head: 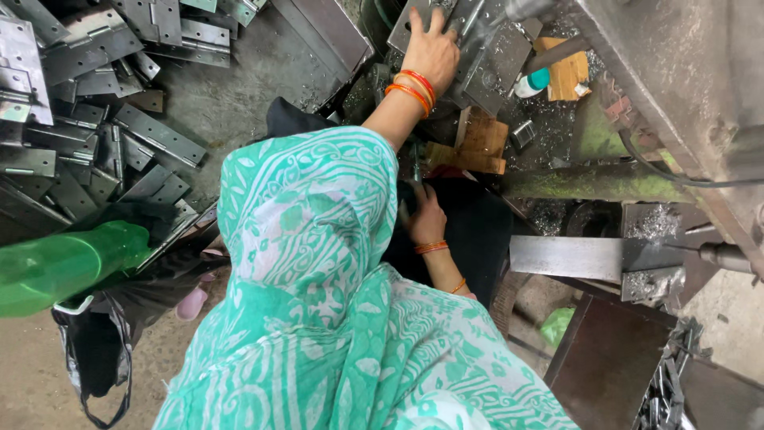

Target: The person repeatedly picks up metal hinge-like parts from a bin, places them under a drill press, and operates the machine to drill holes. After each cycle, the person removes the processed part and returns it to the bin. The task is performed continuously with one part at a time.

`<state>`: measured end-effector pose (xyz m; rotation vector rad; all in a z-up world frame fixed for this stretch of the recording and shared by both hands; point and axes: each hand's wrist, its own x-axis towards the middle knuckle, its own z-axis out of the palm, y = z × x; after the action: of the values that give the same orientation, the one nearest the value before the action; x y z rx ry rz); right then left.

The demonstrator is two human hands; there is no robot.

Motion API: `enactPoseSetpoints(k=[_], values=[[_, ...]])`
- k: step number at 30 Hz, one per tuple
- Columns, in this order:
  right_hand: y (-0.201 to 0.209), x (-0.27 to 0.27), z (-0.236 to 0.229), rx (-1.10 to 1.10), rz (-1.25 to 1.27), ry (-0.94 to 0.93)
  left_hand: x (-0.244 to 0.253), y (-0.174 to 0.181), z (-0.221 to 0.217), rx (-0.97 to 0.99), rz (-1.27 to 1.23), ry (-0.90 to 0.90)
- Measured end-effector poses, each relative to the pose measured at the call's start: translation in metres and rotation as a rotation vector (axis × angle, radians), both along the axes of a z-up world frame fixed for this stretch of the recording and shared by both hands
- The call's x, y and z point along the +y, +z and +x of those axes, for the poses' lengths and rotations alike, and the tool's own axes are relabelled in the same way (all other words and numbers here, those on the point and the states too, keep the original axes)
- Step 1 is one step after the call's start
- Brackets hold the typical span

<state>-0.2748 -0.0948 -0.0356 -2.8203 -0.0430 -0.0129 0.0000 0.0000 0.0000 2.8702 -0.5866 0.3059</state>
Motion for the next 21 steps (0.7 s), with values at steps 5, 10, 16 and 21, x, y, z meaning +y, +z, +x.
enactPoseSetpoints(k=[5, 10, 16, 21], values=[[-0.004, -0.013, 0.002, 0.121, 0.03, 0.05, 0.005, -0.004, -0.017, -0.086, -0.024, 0.032], [0.056, -0.015, 0.037, 0.208, -0.076, 0.084, 0.004, -0.005, -0.008, -0.046, -0.009, 0.021], [0.088, -0.017, 0.06, 0.154, -0.092, 0.117, -0.013, -0.005, 0.015, -0.071, -0.075, 0.022], [0.048, 0.001, 0.021, 0.018, -0.002, 0.025, -0.011, -0.01, 0.021, -0.037, -0.079, 0.005]])
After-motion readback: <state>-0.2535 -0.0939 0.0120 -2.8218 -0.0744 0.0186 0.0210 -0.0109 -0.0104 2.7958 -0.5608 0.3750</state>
